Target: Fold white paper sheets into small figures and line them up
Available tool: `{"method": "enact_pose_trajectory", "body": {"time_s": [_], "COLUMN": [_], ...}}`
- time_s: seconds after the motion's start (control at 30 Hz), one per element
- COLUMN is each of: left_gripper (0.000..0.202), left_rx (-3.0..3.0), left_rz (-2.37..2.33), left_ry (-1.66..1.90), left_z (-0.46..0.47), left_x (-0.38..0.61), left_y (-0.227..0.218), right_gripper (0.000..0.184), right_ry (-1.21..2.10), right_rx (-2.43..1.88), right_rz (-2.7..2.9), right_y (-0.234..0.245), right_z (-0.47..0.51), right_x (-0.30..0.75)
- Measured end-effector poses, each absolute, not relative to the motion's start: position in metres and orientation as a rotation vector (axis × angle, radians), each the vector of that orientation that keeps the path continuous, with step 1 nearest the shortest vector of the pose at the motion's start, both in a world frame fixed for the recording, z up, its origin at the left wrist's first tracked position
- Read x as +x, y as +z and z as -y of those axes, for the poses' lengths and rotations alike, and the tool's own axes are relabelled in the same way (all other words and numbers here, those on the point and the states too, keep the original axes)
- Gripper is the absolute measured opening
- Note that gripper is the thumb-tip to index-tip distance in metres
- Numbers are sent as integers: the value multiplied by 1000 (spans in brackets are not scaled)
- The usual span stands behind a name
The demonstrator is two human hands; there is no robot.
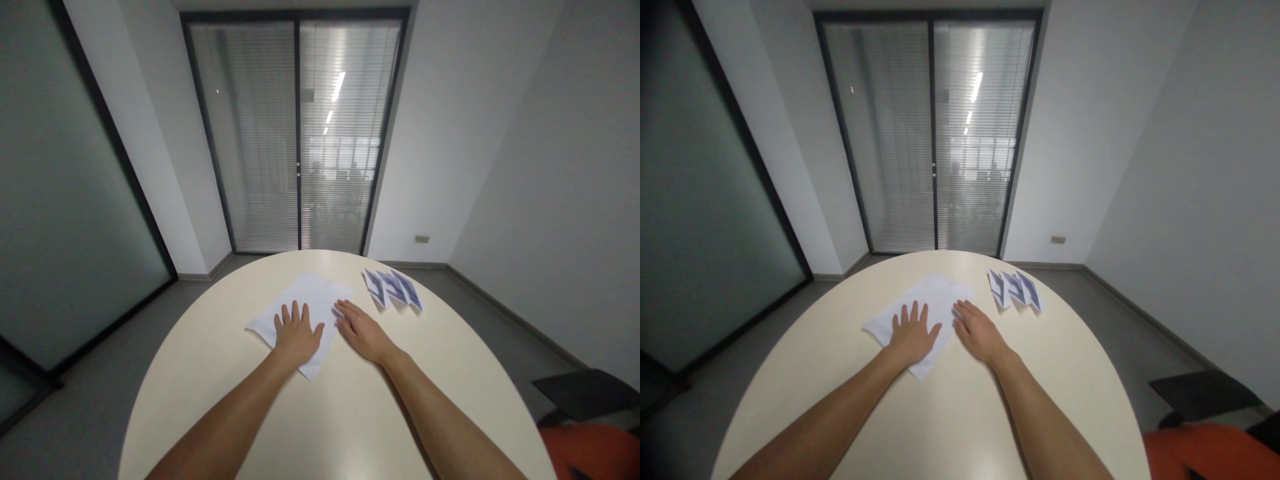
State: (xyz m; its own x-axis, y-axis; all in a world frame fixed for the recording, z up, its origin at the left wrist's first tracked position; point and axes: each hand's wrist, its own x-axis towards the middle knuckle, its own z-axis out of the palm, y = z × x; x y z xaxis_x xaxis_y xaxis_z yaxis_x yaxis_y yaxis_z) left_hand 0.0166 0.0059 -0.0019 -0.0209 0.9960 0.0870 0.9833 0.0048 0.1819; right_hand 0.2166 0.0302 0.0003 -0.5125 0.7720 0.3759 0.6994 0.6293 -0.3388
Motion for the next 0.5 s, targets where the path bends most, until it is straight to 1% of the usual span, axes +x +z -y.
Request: {"method": "enact_pose_trajectory", "body": {"time_s": [0.07, 0.2, 0.27, 0.33, 0.4, 0.5], "left_gripper": [72, 55, 50, 51, 56, 60], "left_rx": [2208, 2393, 2477, 2551, 2546, 2472], "left_rz": [-2166, -2074, -1994, -1893, -1861, -1884], "left_ry": [275, 202, 230, 307, 371, 325], "left_z": [2, 16, 17, 13, 9, 8], "left_x": [25, 37, 35, 30, 26, 27], "left_y": [1, 18, 21, 16, 7, -3], "right_gripper": [47, 42, 38, 31, 26, 32], "right_ry": [227, 233, 230, 209, 159, 95], "right_rx": [-1174, -1392, -1466, -1480, -1497, -1513], "right_rz": [2379, 2378, 2385, 2407, 2394, 2342], "right_y": [1, 3, 7, 13, 18, 19], "right_z": [-31, -33, -32, -30, -26, -23], "right_x": [215, 216, 218, 219, 218, 214]}}
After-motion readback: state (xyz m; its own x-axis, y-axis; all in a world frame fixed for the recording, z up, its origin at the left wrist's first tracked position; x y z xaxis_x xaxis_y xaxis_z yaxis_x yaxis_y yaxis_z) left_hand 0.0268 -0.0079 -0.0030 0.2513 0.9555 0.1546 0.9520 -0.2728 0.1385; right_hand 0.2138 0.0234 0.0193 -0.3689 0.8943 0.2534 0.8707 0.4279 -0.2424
